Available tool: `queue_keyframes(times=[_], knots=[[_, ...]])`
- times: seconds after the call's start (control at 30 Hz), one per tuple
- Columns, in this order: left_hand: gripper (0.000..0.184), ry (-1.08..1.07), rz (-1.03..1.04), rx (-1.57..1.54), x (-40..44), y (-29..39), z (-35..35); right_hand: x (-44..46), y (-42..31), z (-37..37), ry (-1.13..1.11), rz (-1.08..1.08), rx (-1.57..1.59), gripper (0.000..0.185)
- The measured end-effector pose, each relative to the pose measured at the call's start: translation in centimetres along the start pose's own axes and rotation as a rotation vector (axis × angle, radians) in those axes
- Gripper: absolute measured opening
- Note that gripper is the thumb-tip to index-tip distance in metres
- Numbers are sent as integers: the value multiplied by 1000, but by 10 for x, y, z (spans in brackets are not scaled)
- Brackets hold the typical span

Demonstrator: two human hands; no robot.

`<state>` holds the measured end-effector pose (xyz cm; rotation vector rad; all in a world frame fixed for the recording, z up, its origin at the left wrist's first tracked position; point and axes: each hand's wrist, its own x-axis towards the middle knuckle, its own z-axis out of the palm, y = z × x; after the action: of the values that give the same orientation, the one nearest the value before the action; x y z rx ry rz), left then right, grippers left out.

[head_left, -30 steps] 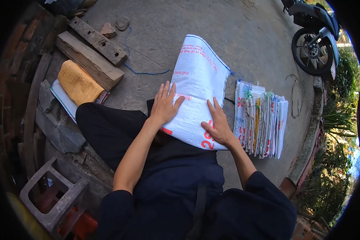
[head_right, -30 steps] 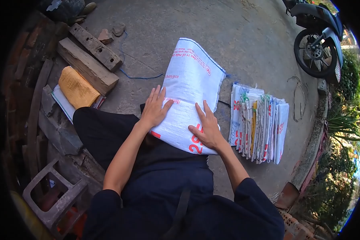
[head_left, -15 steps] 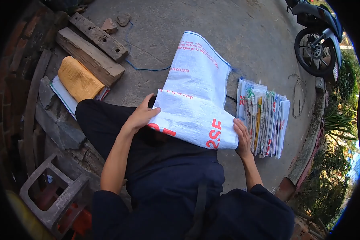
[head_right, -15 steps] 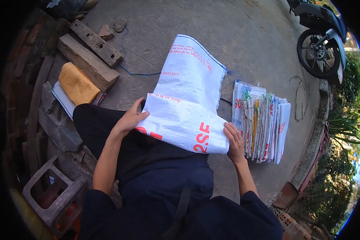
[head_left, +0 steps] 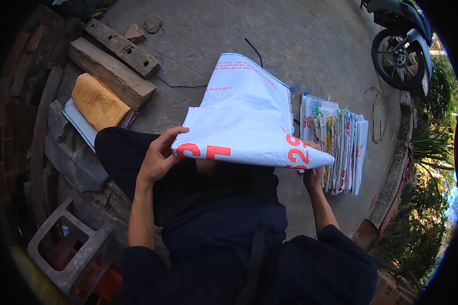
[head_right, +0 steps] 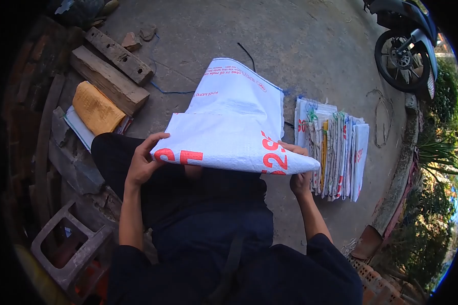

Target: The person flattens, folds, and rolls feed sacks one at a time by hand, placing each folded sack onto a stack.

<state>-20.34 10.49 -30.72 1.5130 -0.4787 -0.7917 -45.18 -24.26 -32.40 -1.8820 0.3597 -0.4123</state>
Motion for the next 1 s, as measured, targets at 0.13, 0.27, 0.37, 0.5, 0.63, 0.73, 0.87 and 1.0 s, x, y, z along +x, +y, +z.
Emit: queue_keyframes(times=[0.13, 0.27, 0.37, 0.5, 0.63, 0.73, 0.87, 1.0], knots=[[48, 234, 216, 499, 16, -24, -7, 19, -2, 7, -165, -279, -67, 28], [40, 211, 459, 381, 24, -7, -13, 16, -12, 9, -214, -408, -301, 58], [46, 142, 501, 532, 23, -4, -14, 12, -19, 5, -457, -572, -628, 50], [48, 112, 628, 743, 14, 16, -10, 8, -23, 7, -516, -402, -433, 39], [25, 161, 607, 574, 12, -6, -13, -16, -18, 1, 0, 165, 43, 33], [30, 293, 210, 345, 2, -18, 10, -14, -23, 8, 146, 307, 109, 27], [34, 347, -82, 152, -6, -19, 36, -11, -28, 11, 153, 472, 214, 36], [29, 318, -257, 328, -21, -37, 35, -2, -30, 17, 92, 612, 116, 49]])
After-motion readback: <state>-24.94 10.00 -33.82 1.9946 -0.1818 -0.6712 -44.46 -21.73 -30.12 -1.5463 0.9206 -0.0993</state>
